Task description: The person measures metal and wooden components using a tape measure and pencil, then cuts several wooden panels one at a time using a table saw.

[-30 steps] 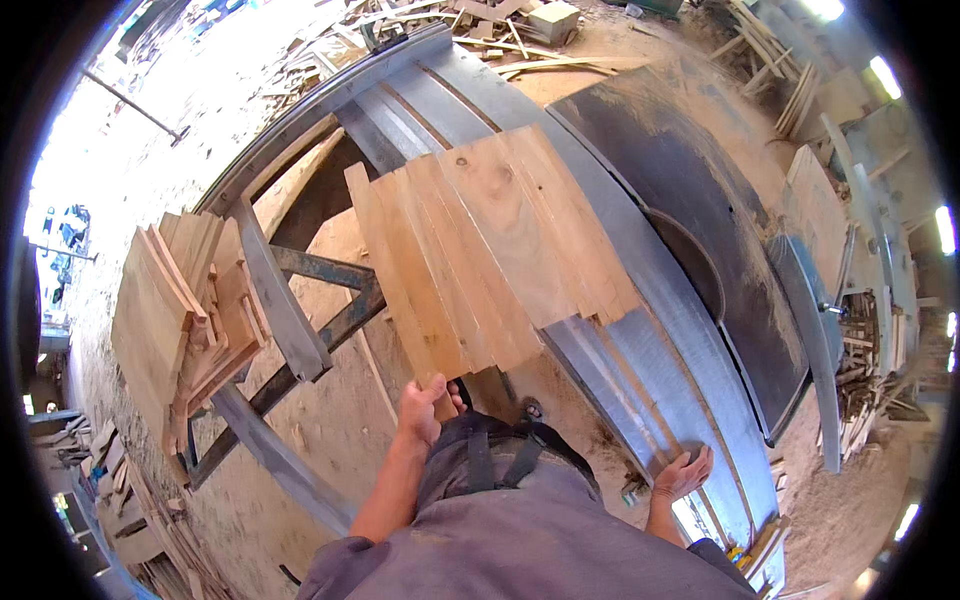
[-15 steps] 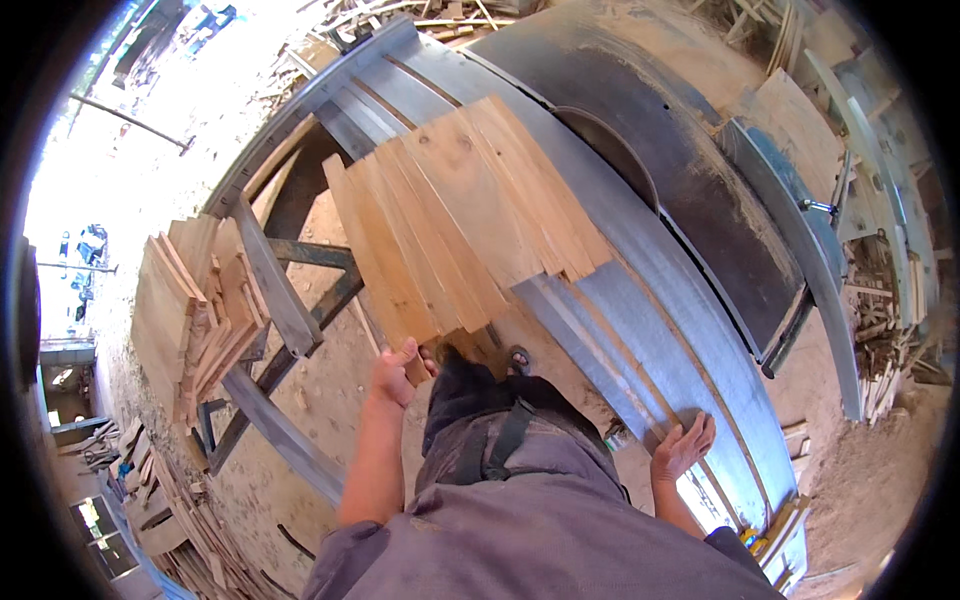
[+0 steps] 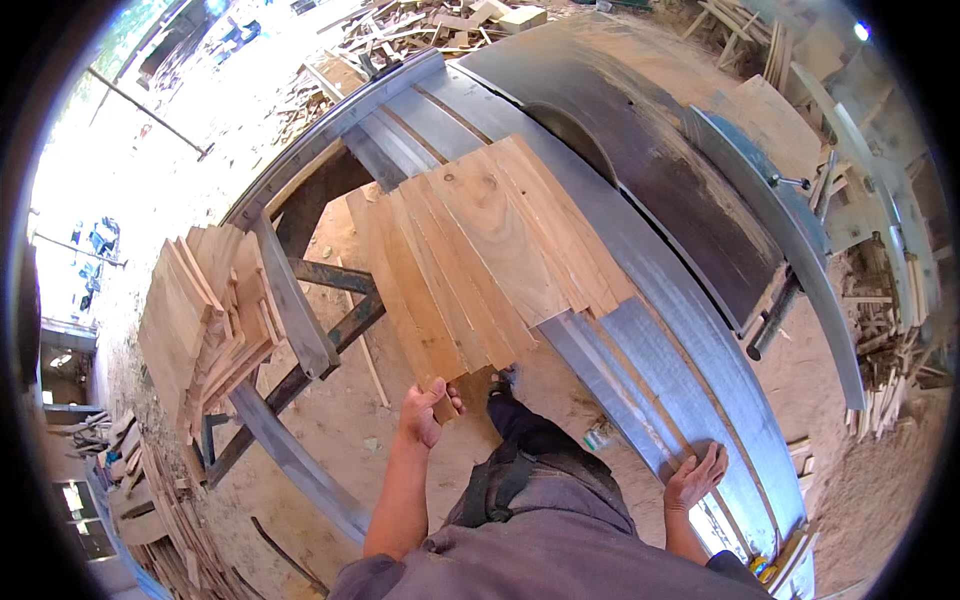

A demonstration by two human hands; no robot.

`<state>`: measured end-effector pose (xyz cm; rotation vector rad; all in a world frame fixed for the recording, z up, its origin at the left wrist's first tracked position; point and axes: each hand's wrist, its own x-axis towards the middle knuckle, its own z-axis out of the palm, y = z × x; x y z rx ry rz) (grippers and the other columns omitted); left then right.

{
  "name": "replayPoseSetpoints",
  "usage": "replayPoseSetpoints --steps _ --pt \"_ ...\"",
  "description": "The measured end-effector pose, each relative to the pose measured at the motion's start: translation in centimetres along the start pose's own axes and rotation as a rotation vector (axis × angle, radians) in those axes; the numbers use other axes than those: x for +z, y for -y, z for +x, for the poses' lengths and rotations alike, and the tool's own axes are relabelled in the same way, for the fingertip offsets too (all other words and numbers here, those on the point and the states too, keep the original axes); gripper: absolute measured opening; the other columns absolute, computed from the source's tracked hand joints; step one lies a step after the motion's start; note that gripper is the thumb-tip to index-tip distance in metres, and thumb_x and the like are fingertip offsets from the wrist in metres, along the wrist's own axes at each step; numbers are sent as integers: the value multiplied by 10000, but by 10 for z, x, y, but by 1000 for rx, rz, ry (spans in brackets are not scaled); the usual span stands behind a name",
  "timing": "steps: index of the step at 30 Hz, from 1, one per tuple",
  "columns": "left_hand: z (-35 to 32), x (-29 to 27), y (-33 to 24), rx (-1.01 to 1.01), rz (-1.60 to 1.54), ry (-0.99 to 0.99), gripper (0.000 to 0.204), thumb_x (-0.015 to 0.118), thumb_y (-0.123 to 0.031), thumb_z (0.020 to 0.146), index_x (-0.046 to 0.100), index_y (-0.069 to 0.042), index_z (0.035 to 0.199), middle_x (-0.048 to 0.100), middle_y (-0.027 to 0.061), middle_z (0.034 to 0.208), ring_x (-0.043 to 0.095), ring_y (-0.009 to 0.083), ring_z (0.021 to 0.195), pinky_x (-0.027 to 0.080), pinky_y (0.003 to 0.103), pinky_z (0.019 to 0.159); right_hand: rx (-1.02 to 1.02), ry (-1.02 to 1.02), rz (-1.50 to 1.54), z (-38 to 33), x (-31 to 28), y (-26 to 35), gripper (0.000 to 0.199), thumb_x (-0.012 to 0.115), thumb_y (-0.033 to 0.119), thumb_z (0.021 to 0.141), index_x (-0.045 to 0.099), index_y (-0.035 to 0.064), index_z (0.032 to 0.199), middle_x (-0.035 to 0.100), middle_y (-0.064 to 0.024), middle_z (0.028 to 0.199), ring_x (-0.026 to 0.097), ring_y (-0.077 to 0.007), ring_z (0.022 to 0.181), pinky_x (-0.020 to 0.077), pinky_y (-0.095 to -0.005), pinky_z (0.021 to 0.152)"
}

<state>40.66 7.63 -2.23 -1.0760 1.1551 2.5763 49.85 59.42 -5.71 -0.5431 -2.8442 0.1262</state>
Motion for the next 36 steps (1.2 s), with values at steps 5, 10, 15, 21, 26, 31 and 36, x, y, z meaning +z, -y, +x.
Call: replayPoseSetpoints --steps 5,10,15,21,26,31,36 --pt "-32 -2 4 44 -3 41 275 677 -125 954 540 1 1156 625 107 883 665 233 712 619 438 655 -31 -38 11 2 1 1 518 540 168 943 483 7 1431 406 -228 1501 349 -406 1413 257 -525 1181" --pt "-105 5 -23 164 69 111 285 665 -111 947 554 15 1177 643 117 893 677 233 696 615 418 637 -25 -84 35 -4 1 -2 520 554 149 915 501 14 1415 423 -220 1494 363 -407 1407 263 -531 1181" --pt "-167 29 -69 276 135 247 314 637 -95 930 567 30 1209 657 122 898 682 233 669 602 387 620 -46 -102 84 -9 1 -16 553 563 100 869 502 2 1409 466 -226 1459 394 -423 1380 288 -541 1166" --pt "-220 107 -78 511 450 256 356 659 -120 917 576 38 1224 659 92 927 655 139 690 582 311 595 -488 17 695 -1 -80 136 812 676 25 724 413 -14 1491 378 -241 1562 318 -405 1480 243 -503 1226" --pt "-245 188 -71 555 551 233 325 664 -135 927 596 38 1194 676 62 890 619 80 652 513 231 518 -901 26 934 35 -153 254 838 738 16 703 446 10 1488 464 -227 1511 410 -396 1436 356 -482 1169" --pt "-246 233 -43 642 512 242 386 692 -198 919 592 56 1193 704 95 917 668 115 783 526 246 647 -747 317 1252 72 -191 273 773 804 103 740 508 0 1448 551 -192 1441 554 -349 1324 450 -416 1091" --pt "-244 276 -30 650 451 435 465 700 -245 981 546 43 1312 588 11 772 486 40 515 359 226 436 -628 173 1439 104 -173 262 593 770 218 866 582 16 1391 660 -177 1267 665 -262 1114 551 -353 876"
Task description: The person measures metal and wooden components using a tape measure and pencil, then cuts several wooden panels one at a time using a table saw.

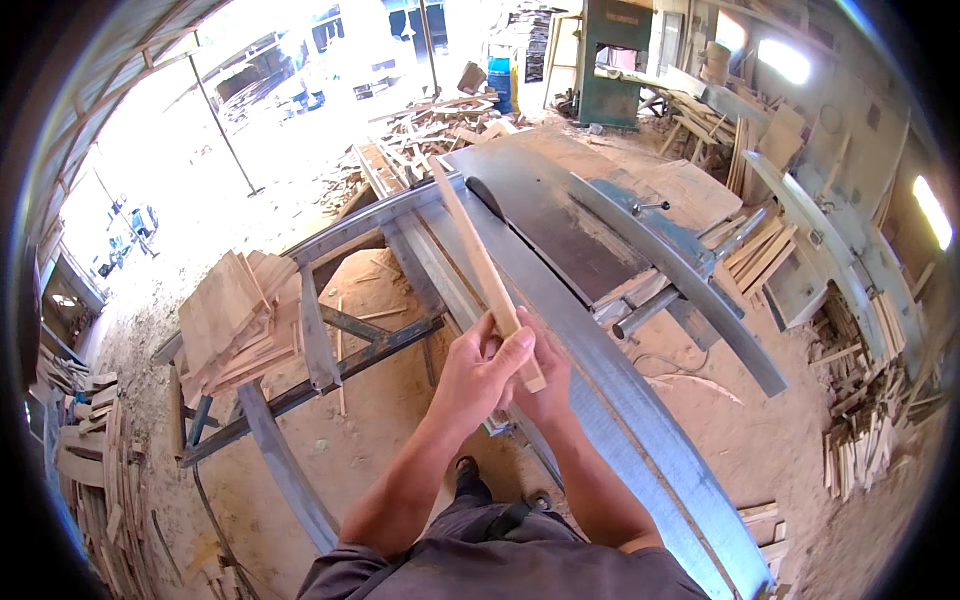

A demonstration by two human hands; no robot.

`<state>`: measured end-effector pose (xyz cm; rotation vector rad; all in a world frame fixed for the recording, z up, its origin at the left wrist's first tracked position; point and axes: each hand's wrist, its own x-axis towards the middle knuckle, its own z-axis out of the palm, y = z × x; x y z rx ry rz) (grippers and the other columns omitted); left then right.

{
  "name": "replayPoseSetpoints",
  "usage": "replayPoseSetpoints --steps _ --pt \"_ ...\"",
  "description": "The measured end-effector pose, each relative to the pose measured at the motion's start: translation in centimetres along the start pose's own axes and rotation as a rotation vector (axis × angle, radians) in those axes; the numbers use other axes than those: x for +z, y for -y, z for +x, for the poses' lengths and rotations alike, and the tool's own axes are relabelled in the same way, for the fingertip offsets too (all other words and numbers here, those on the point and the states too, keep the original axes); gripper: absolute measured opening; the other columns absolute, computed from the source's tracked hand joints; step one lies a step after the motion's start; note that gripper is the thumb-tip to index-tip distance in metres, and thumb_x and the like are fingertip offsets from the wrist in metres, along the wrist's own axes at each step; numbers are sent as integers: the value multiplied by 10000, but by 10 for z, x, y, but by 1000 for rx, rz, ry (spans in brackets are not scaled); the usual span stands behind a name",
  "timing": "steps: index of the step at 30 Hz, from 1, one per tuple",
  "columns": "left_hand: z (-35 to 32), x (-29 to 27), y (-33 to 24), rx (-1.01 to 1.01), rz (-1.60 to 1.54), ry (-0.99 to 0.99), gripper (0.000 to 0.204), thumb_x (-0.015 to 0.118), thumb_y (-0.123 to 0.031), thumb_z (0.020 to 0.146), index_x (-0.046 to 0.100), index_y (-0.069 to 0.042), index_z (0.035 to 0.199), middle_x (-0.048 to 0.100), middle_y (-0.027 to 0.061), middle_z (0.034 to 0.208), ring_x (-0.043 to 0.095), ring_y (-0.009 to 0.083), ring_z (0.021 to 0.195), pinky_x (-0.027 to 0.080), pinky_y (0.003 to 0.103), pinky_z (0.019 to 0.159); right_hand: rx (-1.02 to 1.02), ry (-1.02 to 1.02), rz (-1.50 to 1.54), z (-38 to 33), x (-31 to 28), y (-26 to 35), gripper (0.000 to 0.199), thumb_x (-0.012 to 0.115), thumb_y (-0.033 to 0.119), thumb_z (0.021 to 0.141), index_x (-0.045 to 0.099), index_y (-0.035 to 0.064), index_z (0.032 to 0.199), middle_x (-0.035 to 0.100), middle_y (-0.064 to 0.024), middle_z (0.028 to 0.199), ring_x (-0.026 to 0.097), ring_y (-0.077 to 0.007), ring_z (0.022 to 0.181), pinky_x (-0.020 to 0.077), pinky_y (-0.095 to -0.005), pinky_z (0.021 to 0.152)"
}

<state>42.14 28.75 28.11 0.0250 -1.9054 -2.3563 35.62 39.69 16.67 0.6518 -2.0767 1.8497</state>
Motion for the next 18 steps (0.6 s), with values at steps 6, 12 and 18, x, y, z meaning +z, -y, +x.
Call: replayPoseSetpoints --steps 6,12,18 --pt "7 17 68 56 56 126 566 663 -178 998 452 86 1452 623 30 884 588 83 729 506 243 668 91 -171 -12 6 -44 -17 361 748 100 899 640 -7 1226 720 -105 1074 666 -165 947 544 -332 811" --pt "-7 19 150 244 622 100 793 803 -212 828 422 89 1454 431 289 1471 420 396 1394 359 460 1149 266 -171 -53 37 -66 14 342 729 58 871 635 -25 1189 726 -107 1052 664 -154 921 533 -316 813" --pt "6 30 172 294 785 -11 972 837 -219 770 294 83 1517 280 289 1573 272 453 1458 258 477 1208 261 -59 -23 79 -58 23 384 714 79 844 615 -42 1195 723 -129 1004 659 -157 880 525 -334 790"
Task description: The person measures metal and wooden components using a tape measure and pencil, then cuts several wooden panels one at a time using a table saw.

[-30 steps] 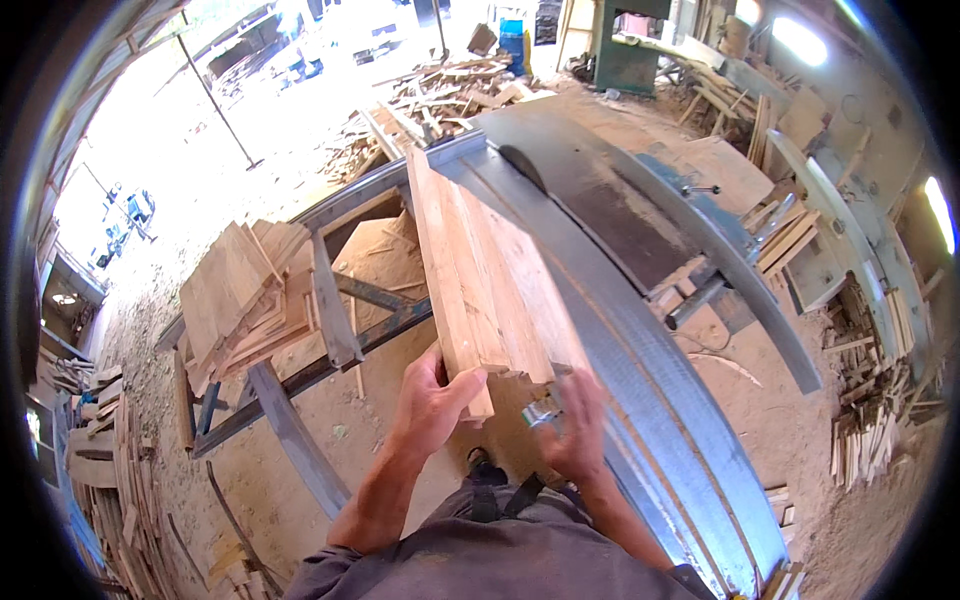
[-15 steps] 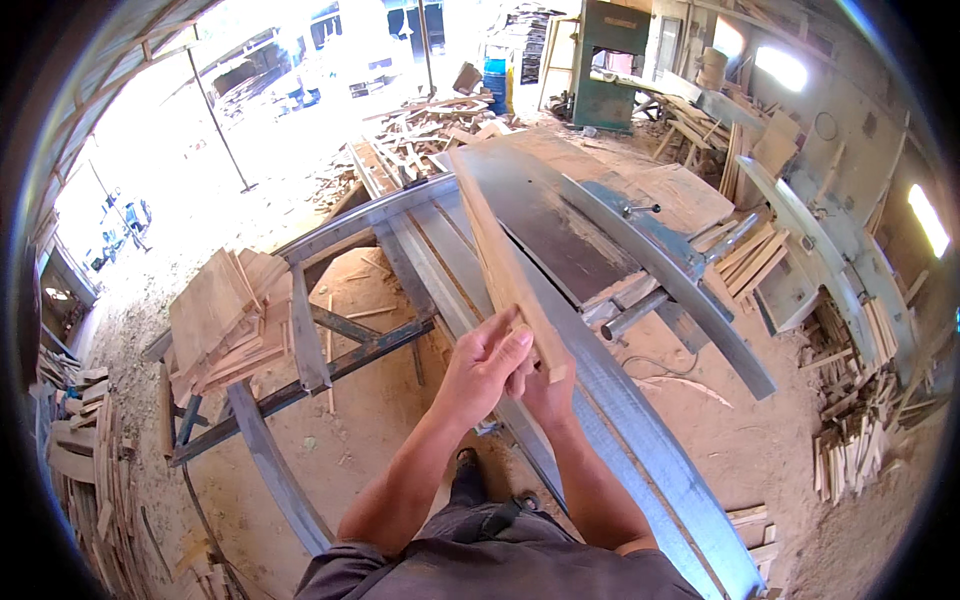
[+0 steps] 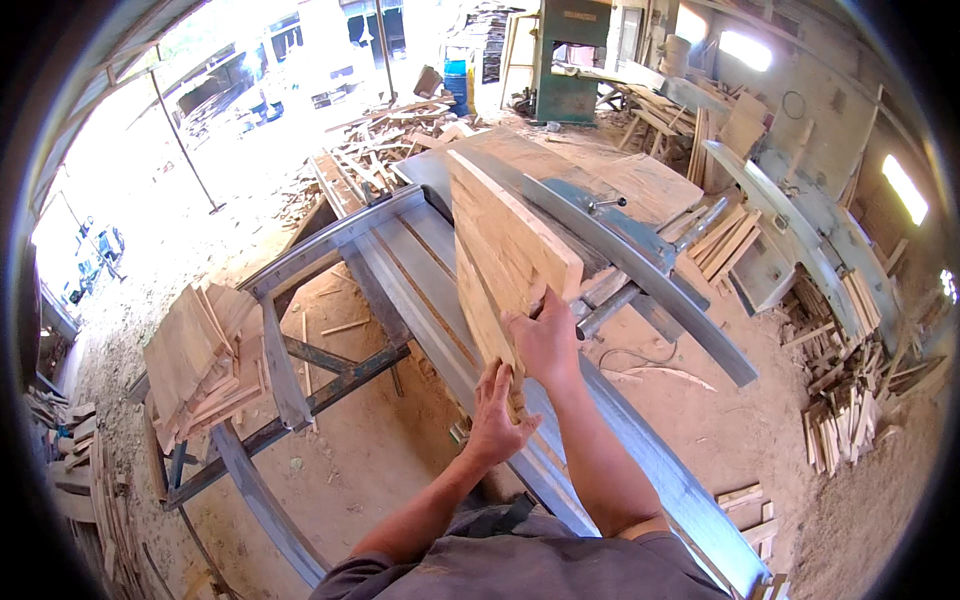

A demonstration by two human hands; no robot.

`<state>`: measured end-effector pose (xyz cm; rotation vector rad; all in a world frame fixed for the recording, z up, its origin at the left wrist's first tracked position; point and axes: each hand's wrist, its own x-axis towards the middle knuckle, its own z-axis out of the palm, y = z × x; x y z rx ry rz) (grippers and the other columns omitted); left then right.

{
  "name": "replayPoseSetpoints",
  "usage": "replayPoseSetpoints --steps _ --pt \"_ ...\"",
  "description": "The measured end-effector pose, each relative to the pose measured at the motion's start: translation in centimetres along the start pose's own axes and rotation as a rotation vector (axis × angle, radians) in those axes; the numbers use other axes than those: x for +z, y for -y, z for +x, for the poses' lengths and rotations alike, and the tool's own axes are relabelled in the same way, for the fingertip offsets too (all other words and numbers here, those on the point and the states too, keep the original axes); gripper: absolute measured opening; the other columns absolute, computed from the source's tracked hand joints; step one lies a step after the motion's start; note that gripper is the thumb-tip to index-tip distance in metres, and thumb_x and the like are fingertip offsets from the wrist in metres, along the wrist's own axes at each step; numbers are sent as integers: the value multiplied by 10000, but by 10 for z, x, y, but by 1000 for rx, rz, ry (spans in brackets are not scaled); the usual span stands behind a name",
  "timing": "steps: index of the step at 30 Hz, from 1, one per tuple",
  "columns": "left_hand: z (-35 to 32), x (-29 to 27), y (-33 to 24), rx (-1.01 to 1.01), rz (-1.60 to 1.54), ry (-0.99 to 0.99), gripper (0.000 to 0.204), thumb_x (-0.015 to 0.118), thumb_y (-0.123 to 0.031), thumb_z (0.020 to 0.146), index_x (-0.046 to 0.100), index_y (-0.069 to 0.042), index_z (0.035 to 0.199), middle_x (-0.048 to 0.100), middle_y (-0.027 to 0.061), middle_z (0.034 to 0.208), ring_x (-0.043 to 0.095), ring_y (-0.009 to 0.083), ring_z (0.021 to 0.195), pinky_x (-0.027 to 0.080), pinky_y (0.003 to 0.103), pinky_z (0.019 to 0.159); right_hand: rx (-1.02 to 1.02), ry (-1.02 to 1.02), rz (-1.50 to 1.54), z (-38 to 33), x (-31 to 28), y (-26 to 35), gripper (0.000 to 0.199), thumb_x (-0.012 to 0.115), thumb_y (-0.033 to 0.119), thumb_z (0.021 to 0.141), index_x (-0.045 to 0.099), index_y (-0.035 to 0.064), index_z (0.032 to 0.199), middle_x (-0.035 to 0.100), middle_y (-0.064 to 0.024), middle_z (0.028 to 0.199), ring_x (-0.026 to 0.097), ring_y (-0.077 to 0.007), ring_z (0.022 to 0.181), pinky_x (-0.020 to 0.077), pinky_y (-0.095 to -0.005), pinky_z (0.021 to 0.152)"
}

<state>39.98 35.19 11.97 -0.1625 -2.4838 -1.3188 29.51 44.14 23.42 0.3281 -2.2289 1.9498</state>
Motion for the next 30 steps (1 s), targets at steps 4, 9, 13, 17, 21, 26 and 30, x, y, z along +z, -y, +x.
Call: replayPoseSetpoints --steps 4,9,13,17,21,26,30 --pt "10 4 6 -29 -5 -90 948 807 -174 777 276 90 1516 270 293 1578 272 452 1462 254 468 1214 1 50 69 18 12 18 439 665 -24 831 563 -22 1257 689 -57 1068 622 -114 919 513 -292 783" --pt "23 -2 15 -33 -53 -173 829 696 -50 799 290 103 1505 279 299 1573 311 438 1449 322 447 1178 92 27 -154 16 28 58 490 617 4 812 535 -15 1294 668 -145 937 641 -270 837 508 -366 769" --pt "19 -5 26 -138 -163 -157 744 658 -24 817 331 88 1476 377 289 1482 416 413 1366 394 404 1108 66 103 -40 16 44 63 730 566 6 807 386 40 1513 639 -206 1061 630 -368 930 500 -410 837" --pt "27 -17 -10 -108 -463 -154 650 699 -75 843 399 59 1404 459 248 1356 501 387 1254 418 386 1054 -58 73 -4 24 57 50 753 580 -32 799 368 10 1520 576 -203 1152 593 -313 959 483 -391 870" --pt "21 -9 39 -120 -342 -149 647 769 -159 845 424 41 1355 497 213 1285 538 342 1199 437 387 1011 -106 55 -30 27 66 57 778 580 -57 806 344 30 1542 559 -185 1179 580 -320 966 473 -387 890" --pt "21 -6 43 -162 -532 -198 655 807 -207 833 442 40 1317 521 204 1254 559 324 1162 448 386 990 -104 68 -46 32 69 58 808 587 -66 794 323 33 1551 572 -201 1118 580 -351 970 473 -413 894" --pt "24 -5 35 -168 -428 -177 633 815 -202 826 452 35 1287 530 200 1252 564 314 1155 451 382 985 -110 52 -20 36 69 54 816 596 -70 783 328 30 1547 572 -205 1084 582 -353 958 478 -424 870"
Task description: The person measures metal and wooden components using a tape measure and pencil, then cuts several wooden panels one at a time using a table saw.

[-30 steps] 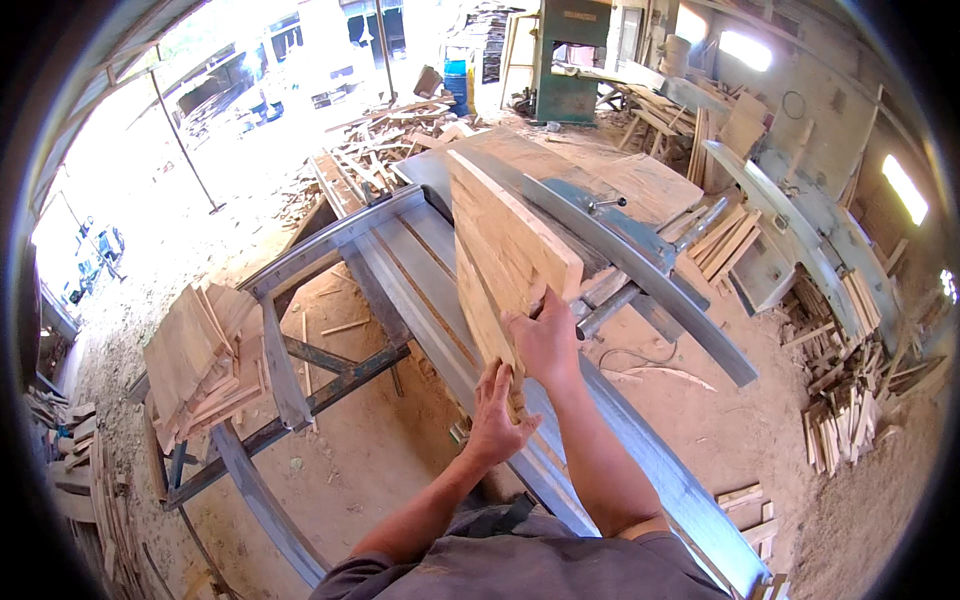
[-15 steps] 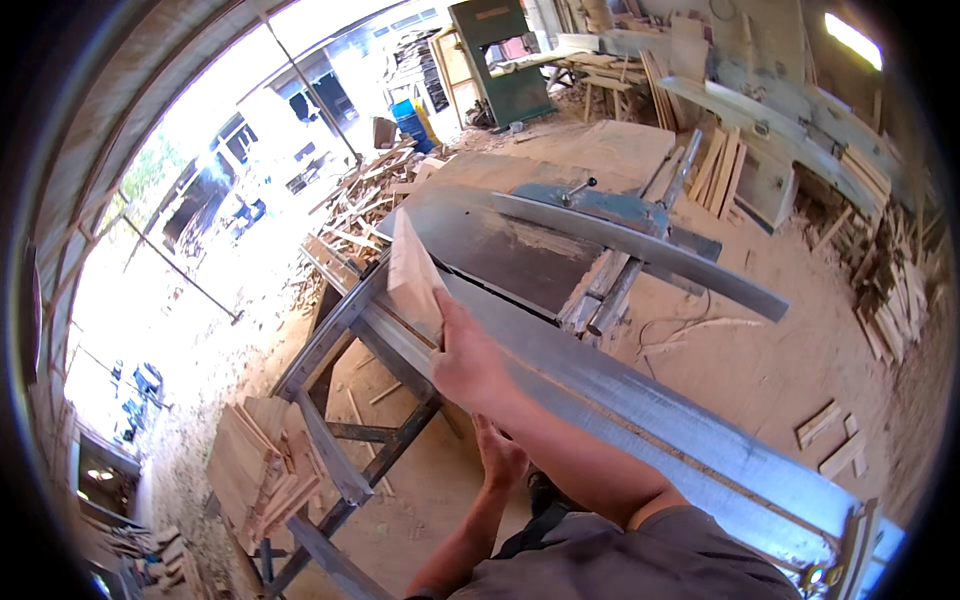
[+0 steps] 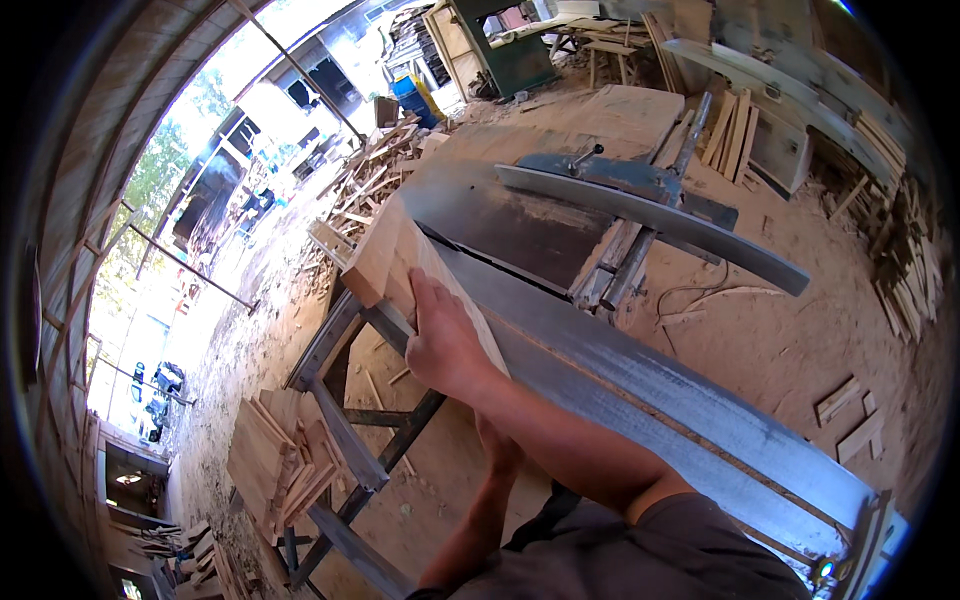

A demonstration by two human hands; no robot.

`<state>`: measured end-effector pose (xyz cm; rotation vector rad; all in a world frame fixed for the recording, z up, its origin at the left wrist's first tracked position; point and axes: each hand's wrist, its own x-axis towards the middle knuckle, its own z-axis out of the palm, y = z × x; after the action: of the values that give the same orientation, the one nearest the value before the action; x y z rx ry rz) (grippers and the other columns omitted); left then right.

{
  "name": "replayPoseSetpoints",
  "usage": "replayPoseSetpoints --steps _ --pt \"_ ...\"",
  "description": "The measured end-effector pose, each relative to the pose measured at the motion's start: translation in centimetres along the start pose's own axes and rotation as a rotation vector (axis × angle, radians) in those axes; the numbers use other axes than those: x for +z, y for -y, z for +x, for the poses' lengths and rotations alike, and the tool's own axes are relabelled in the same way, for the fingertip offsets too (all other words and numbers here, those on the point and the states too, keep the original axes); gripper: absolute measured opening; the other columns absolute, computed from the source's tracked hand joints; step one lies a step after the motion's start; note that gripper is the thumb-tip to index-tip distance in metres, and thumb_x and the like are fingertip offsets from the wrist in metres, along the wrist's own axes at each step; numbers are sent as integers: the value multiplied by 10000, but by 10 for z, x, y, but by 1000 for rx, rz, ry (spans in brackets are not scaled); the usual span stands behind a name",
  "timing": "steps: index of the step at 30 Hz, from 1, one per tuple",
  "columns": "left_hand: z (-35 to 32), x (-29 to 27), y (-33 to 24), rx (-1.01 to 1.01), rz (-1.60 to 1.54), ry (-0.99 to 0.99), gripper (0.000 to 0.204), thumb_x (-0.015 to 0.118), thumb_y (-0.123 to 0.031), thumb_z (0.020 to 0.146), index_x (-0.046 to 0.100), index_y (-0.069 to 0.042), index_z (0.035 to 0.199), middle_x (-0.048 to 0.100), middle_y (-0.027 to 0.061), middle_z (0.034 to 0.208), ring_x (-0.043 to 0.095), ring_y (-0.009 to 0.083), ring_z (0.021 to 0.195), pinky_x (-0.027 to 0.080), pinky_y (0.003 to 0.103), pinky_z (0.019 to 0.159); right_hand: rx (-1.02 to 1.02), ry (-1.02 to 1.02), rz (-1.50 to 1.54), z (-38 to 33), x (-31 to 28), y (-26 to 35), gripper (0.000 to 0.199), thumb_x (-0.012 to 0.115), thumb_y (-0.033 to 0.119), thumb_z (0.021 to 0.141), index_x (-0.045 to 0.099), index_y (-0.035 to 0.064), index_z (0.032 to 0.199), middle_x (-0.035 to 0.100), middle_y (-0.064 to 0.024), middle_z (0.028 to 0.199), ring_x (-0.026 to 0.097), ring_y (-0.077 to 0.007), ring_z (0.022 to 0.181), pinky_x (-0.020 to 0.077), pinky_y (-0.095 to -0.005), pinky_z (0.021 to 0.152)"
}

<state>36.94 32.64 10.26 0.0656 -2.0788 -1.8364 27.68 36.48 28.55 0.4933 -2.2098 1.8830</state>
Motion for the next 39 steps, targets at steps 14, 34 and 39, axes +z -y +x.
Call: replayPoseSetpoints --steps 14,34,39 --pt "-23 -2 -67 226 775 128 734 561 82 702 451 23 1425 360 336 1517 326 500 1429 260 537 1192 335 -220 497 -40 -99 -36 524 611 -101 742 590 25 1250 694 -106 1069 679 -258 898 547 -377 786" --pt "-52 -29 79 61 1255 225 773 780 -106 638 577 -185 1380 310 227 1564 233 541 1446 197 706 1151 979 -119 321 -119 -89 -242 556 594 -27 831 510 -20 1381 660 -178 1215 668 -302 1058 556 -447 906" --pt "-39 -46 91 30 1067 316 734 753 -105 687 556 -95 1394 357 250 1534 242 506 1457 180 648 1190 306 -83 -783 -192 -159 -261 610 645 45 829 499 -14 1419 585 -223 1362 523 -397 1296 386 -494 1123"
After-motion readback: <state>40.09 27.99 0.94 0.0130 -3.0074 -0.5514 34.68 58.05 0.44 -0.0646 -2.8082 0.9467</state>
